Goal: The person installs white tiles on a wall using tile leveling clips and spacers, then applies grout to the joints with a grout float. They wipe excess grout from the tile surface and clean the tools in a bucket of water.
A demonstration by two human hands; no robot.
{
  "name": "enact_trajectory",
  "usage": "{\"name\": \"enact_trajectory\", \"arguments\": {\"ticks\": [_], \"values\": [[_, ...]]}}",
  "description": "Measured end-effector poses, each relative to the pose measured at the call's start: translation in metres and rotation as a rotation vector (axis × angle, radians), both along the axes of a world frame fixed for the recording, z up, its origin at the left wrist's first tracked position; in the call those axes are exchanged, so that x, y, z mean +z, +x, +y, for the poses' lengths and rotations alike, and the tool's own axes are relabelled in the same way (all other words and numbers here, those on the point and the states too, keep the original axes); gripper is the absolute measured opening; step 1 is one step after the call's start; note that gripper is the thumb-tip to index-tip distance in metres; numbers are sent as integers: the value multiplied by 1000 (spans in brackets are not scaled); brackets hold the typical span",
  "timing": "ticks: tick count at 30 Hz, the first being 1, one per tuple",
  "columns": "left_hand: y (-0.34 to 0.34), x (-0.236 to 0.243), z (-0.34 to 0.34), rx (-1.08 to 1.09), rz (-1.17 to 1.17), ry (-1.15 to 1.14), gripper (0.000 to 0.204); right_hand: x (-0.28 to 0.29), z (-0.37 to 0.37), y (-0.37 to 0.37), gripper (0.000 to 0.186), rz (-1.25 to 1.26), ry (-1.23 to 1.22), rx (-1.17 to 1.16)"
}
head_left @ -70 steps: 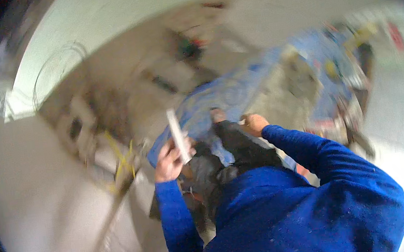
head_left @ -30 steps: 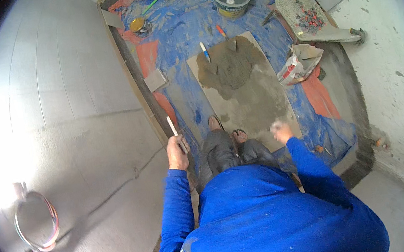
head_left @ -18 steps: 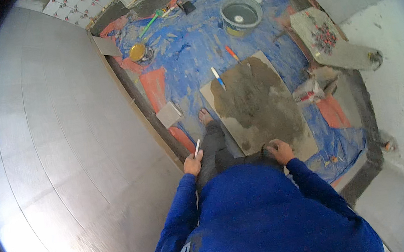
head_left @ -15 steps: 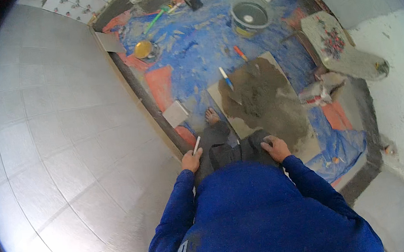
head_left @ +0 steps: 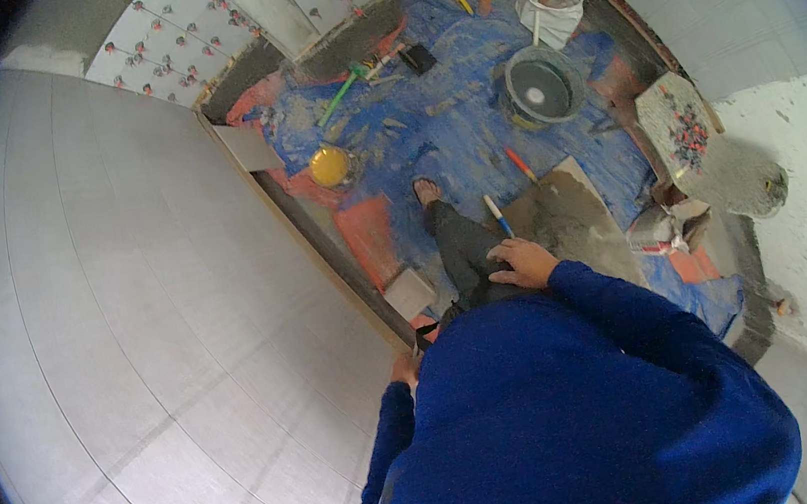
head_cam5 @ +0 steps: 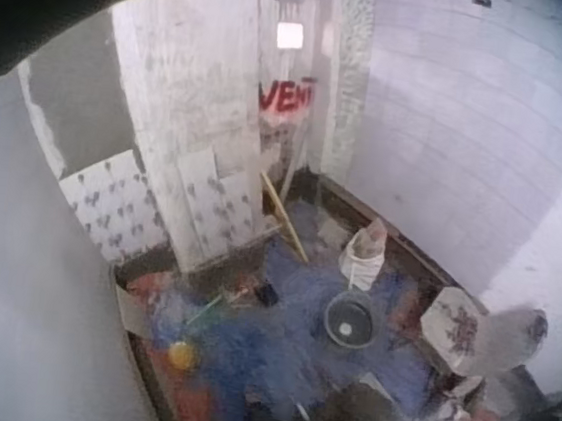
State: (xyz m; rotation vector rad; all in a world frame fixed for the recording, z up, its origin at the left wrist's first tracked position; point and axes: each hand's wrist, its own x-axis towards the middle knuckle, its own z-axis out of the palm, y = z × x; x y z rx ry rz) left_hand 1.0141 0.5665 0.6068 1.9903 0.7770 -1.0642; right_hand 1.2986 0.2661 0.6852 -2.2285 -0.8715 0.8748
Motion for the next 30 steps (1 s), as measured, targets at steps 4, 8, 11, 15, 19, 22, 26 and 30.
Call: {"name": "enact_trajectory", "arguments": {"ticks": [4,8,11,15,19,22,26,30], "values": [[61,-10,52,91,-14,54,47,-45,93,103,40,0,-82,200],[150,1,118,42,-130,185,48,-63,174,202,40,132,-446,396],[230,35,164,-117,-218,247,49,-56,181,241,27,-74,-168,241],[331,96,210,281,-253,104,48,-59,176,257,29,81,-155,-34],[401,140,263,-83,-311,129,41,-77,193,259,32,205,-231,-189],[454,158,313,-332,-349,10,41,-71,214,264,32,258,-129,-358],[536,194,361,-352,25,-248,40,-20,239,280,35,415,49,-521],[618,230,418,-818,74,-72,40,34,298,303,35,459,306,-616]]}}
